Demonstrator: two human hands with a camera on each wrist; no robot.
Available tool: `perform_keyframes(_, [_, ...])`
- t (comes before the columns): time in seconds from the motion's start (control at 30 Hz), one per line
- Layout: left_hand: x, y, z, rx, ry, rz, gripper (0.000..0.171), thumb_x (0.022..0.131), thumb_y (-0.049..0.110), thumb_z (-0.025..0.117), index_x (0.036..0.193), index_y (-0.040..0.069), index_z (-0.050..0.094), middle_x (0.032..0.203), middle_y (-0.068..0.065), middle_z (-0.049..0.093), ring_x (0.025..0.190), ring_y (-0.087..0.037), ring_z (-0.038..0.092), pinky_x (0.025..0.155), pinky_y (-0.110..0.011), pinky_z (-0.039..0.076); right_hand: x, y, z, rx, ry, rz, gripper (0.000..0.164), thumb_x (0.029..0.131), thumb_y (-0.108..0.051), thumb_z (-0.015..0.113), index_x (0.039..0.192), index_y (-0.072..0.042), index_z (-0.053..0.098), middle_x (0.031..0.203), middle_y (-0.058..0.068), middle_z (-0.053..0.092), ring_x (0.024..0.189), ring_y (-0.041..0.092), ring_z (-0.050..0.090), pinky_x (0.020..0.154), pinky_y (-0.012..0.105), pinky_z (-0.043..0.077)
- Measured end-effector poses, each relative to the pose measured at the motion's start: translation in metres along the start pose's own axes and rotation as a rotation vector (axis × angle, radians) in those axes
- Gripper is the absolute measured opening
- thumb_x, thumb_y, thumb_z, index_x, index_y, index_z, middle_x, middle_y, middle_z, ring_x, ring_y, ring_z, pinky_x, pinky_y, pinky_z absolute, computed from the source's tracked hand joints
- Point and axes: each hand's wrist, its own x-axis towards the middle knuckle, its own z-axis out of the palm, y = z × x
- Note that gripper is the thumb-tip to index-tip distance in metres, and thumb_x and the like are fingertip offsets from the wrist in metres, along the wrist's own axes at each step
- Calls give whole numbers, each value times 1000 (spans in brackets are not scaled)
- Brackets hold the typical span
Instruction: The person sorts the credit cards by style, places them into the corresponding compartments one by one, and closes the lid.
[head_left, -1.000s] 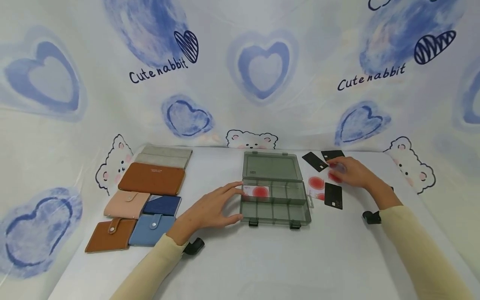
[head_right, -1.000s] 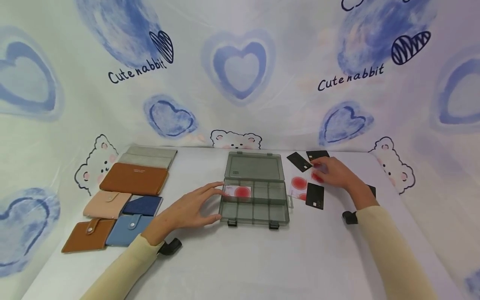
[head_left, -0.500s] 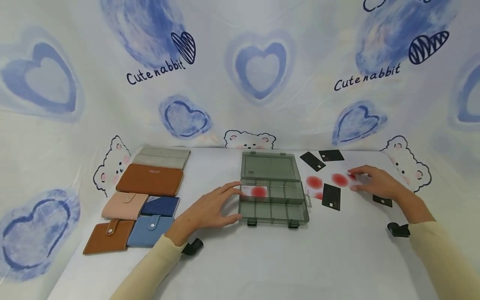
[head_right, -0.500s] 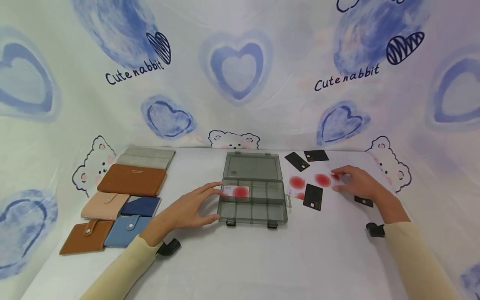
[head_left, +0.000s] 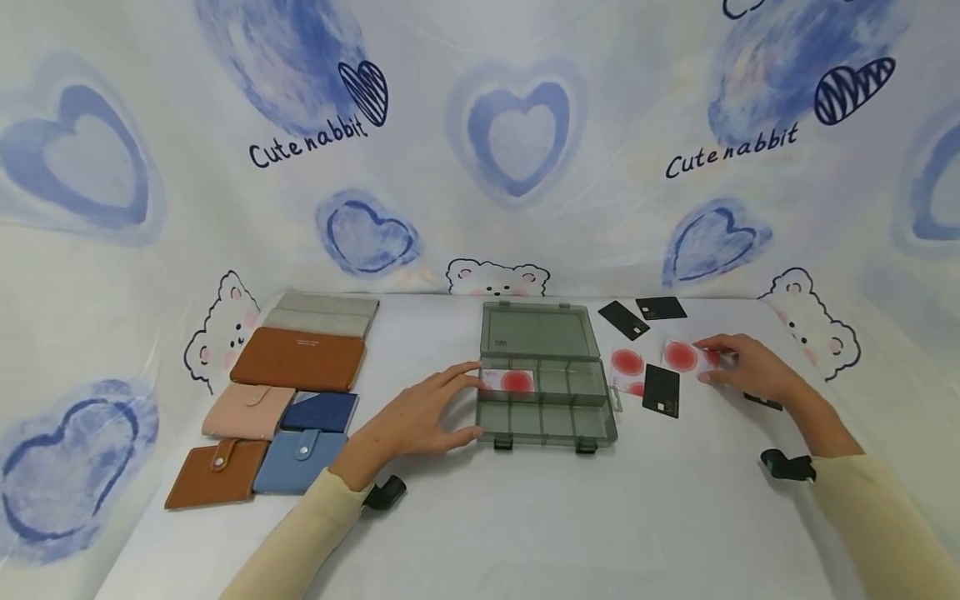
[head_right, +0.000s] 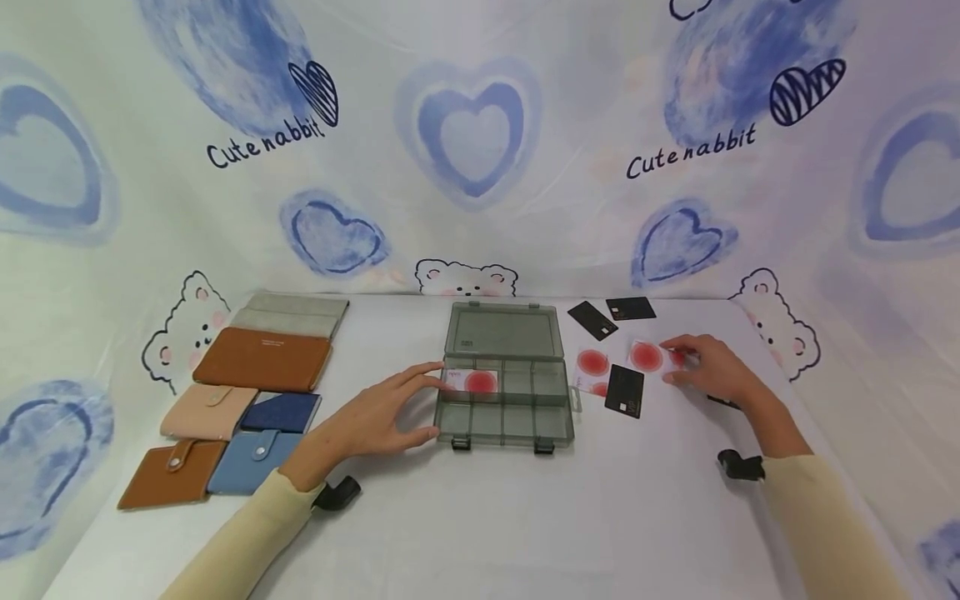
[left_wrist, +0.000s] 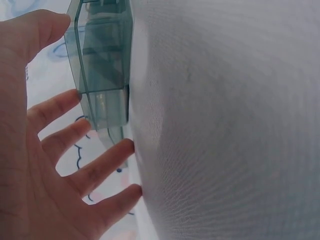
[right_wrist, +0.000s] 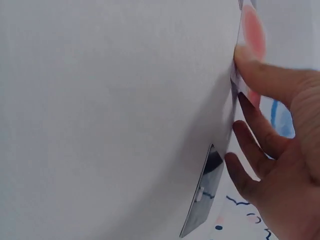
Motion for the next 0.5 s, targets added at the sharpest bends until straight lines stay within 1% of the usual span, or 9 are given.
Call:
perform_keyframes(0.07, [0,0,0,1,-1,0,63,91,66,60,142,29,53,164,8,29,142,-19,42,103,-49,47,-3,0,1,1,19,21,56,89,-22,79,137,-3,59,129,30,58,116,49,52,94,64,47])
perform_keyframes(0.13, [1,-1,0,0,-1,4,63,91,66,60,142,28,53,164,7,29,143,-19,41,104,-49,46,-6,0,1,4,41,31,51,92,-21,75,138,-6,59,128,31,59,115,50,54,87,60,52])
perform_keyframes(0.2, [1,-1,1,-3,-4,6,64,91,66,59,142,28,53,164,7,29,143,-19,41,105,-49,46,-11,-1,-1,30,78,29,43,96,-22,70,136,-7,62,126,31,62,111,51,58,81,56,55])
perform_keyframes(0.23, [1,-1,1,-4,-6,6,64,91,66,59,142,28,53,164,7,29,143,-19,40,105,-49,45,-13,-2,-2,45,100,26,40,98,-22,68,135,-7,63,126,31,62,110,51,59,78,50,57])
perform_keyframes(0.3, [1,-1,2,-5,-6,7,64,91,66,60,142,27,53,164,6,29,144,-19,40,106,-50,45,-17,-8,-3,69,155,29,36,101,-24,64,133,-7,65,123,30,64,107,49,61,73,41,57])
perform_keyframes(0.37, [1,-1,2,-4,-3,11,64,91,66,60,142,27,53,164,6,29,144,-20,40,105,-50,45,-21,-21,-4,97,216,50,35,102,-28,62,130,-7,66,120,28,66,104,46,61,71,32,54])
perform_keyframes(0.43, [1,0,1,-2,2,14,64,91,65,61,142,26,54,164,6,30,143,-20,41,105,-50,46,-22,-40,-3,131,263,71,35,102,-29,62,130,-8,66,117,27,66,102,42,61,68,21,49])
perform_keyframes(0.47, [1,0,1,0,5,16,64,91,65,60,142,26,54,164,5,30,143,-20,41,104,-50,46,-22,-50,-2,151,281,74,34,102,-28,62,130,-8,66,114,26,66,101,41,61,67,20,49])
perform_keyframes(0.5, [1,0,1,2,7,18,64,91,65,60,142,26,54,164,5,30,143,-20,42,104,-50,46,-22,-62,-1,175,292,71,34,102,-29,62,129,-8,66,114,24,67,101,41,62,68,16,48])
